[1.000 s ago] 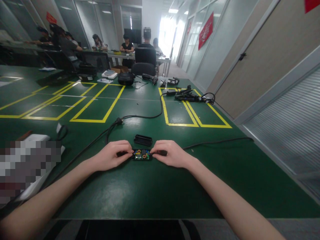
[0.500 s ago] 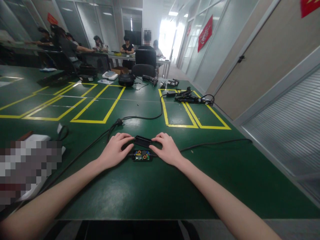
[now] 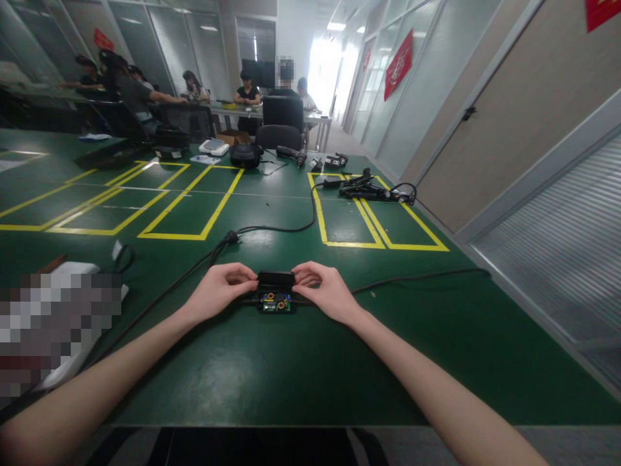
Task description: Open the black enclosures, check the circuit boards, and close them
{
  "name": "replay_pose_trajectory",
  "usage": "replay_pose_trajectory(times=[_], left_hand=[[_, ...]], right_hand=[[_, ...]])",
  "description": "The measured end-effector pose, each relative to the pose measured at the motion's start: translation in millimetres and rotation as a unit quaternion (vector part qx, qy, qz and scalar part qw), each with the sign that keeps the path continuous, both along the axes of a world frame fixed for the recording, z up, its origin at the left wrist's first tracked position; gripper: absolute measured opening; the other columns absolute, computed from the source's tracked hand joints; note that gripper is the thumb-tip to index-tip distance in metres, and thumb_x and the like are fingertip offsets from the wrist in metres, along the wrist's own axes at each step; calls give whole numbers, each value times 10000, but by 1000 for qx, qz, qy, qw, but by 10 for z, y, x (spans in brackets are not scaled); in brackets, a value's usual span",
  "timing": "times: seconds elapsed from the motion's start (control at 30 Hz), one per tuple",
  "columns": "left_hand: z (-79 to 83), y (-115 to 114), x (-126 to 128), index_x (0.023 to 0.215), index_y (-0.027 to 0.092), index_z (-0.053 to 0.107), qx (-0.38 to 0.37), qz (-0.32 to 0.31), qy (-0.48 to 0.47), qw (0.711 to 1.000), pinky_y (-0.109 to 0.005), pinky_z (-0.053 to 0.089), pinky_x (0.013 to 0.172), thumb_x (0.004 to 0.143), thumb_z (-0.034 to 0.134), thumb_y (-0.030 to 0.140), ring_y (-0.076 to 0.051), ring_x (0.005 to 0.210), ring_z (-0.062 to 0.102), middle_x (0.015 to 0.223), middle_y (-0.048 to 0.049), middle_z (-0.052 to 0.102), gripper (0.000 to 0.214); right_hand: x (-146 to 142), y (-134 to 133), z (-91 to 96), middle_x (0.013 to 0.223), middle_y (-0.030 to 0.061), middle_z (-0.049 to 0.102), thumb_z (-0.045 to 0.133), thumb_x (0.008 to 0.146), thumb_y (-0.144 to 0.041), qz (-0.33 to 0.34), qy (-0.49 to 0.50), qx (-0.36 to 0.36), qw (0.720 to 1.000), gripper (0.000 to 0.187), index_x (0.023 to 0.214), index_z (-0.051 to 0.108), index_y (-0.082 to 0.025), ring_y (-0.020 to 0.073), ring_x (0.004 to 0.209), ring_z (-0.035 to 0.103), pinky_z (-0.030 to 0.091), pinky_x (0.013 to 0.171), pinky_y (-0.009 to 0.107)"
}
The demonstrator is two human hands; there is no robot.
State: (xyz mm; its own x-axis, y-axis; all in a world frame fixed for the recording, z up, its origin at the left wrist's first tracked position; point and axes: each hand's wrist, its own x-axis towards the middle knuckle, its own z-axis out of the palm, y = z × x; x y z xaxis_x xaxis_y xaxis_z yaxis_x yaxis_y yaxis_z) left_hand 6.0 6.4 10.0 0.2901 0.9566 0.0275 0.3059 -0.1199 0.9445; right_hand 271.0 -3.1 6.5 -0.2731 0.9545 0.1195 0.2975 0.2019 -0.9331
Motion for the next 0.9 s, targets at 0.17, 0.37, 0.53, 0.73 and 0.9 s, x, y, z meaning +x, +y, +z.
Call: replay_pose_trajectory(times=[0.17, 0.37, 0.53, 0.73, 0.9], left_hand=[[19, -9, -7, 820, 165, 709, -2, -16, -1, 1000, -257, 535, 628, 752, 763, 330, -159, 647, 689, 713, -19, 751, 186], [21, -17, -19, 830, 162, 704, 0, -28, 5, 1000, -272, 533, 627, 766, 746, 329, -161, 636, 682, 717, -27, 752, 184], [117, -41, -38, 1112, 170, 670, 70, -45, 1, 997, -351, 576, 857, 819, 631, 227, -188, 842, 729, 889, -38, 789, 302], [202, -113, -70, 1040, 181, 720, 129, -104, 75, 983, -352, 555, 876, 931, 597, 328, -210, 897, 713, 932, -51, 776, 220], [114, -144, -53, 964, 185, 693, 226, -168, 130, 951, -329, 539, 836, 840, 776, 407, -210, 896, 686, 990, -60, 714, 268]], right_hand=[[31, -1, -15, 933, 47, 766, 787, 790, -312, 13, -7, 22, 1000, 342, 1102, 727, -186, 182, 843, 747, 642, 860, 377], [49, 2, -22, 968, 60, 772, 747, 833, -285, 46, -32, 50, 997, 335, 1153, 732, -185, 195, 867, 741, 633, 872, 402], [89, -34, 116, 1026, 84, 757, 679, 935, -326, 97, -73, 120, 985, 207, 1070, 748, -184, 214, 930, 717, 599, 878, 399], [124, -59, 161, 1000, 80, 734, 656, 971, -294, 157, -99, 187, 965, 141, 935, 739, -186, 200, 920, 713, 571, 868, 363], [100, -96, 126, 1081, 94, 709, 689, 941, -271, 193, -150, 221, 944, 92, 987, 695, -192, 199, 971, 706, 562, 883, 354]])
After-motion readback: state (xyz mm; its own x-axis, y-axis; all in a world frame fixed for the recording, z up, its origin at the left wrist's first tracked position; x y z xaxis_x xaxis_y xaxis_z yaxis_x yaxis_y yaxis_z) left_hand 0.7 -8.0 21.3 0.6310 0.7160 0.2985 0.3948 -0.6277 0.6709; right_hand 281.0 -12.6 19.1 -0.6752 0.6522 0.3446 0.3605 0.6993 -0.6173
